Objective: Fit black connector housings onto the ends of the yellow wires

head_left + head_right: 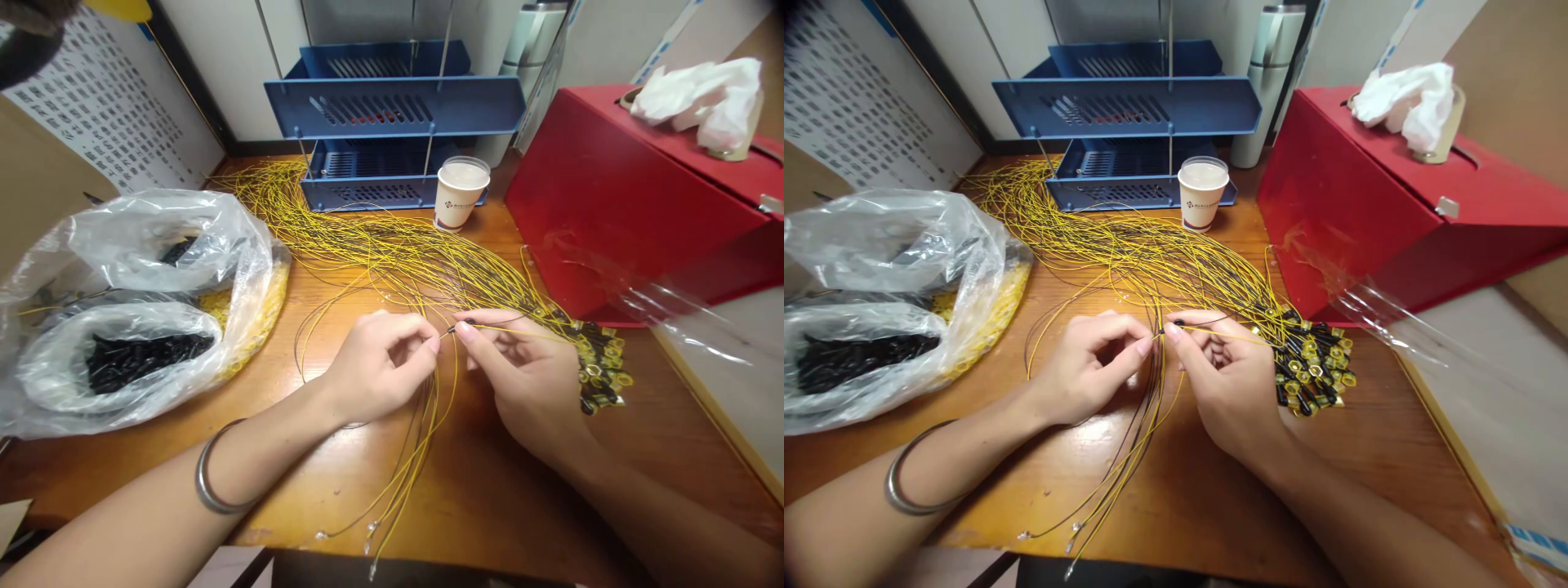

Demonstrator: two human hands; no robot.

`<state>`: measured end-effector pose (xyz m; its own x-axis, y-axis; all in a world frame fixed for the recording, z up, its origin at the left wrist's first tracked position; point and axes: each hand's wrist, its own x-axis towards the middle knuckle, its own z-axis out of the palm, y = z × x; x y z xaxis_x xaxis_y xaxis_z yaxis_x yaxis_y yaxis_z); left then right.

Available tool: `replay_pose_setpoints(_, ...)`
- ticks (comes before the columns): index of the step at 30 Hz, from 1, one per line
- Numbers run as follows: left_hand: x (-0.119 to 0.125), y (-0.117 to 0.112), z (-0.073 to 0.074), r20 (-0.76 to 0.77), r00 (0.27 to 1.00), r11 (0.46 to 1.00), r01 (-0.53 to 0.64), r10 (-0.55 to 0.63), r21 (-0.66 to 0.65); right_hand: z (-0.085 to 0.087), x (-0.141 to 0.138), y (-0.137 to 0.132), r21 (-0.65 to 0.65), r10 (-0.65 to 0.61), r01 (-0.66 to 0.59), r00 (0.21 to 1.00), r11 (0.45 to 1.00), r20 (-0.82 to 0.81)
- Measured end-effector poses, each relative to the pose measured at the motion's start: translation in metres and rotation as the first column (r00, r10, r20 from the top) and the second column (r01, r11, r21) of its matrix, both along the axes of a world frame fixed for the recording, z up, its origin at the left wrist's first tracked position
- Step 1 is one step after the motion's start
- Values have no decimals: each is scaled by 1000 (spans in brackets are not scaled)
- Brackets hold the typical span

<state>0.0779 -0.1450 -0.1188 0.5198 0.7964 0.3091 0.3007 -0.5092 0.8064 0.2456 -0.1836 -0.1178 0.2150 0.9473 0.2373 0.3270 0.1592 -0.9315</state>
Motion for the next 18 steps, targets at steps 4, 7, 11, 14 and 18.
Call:
replay_pose_setpoints(4, 0, 0, 0, 8, 1000, 1000, 1, -1, 18, 1, 1, 0, 4, -24, 24, 999, 1000, -21)
replay_pose_setpoints(7, 0, -1, -1, 6, 1000, 1000, 14, -14, 7, 1, 2, 1, -18, 31, -31, 999, 999, -32)
replay_pose_setpoints(11, -1, -1, -3, 11, 1000, 1000, 19, -19, 17, -1, 3, 0, -63, 121, -123, 992, 990, -28)
replay_pose_setpoints(14, 0, -1, -3, 21, 999, 999, 26, -27, 30, -1, 3, -1, -79, 121, -123, 992, 989, -24)
replay_pose_setpoints(18, 0, -1, -2, 14, 1000, 999, 22, -23, 37, -1, 4, -1, -81, 121, -123, 992, 989, -25)
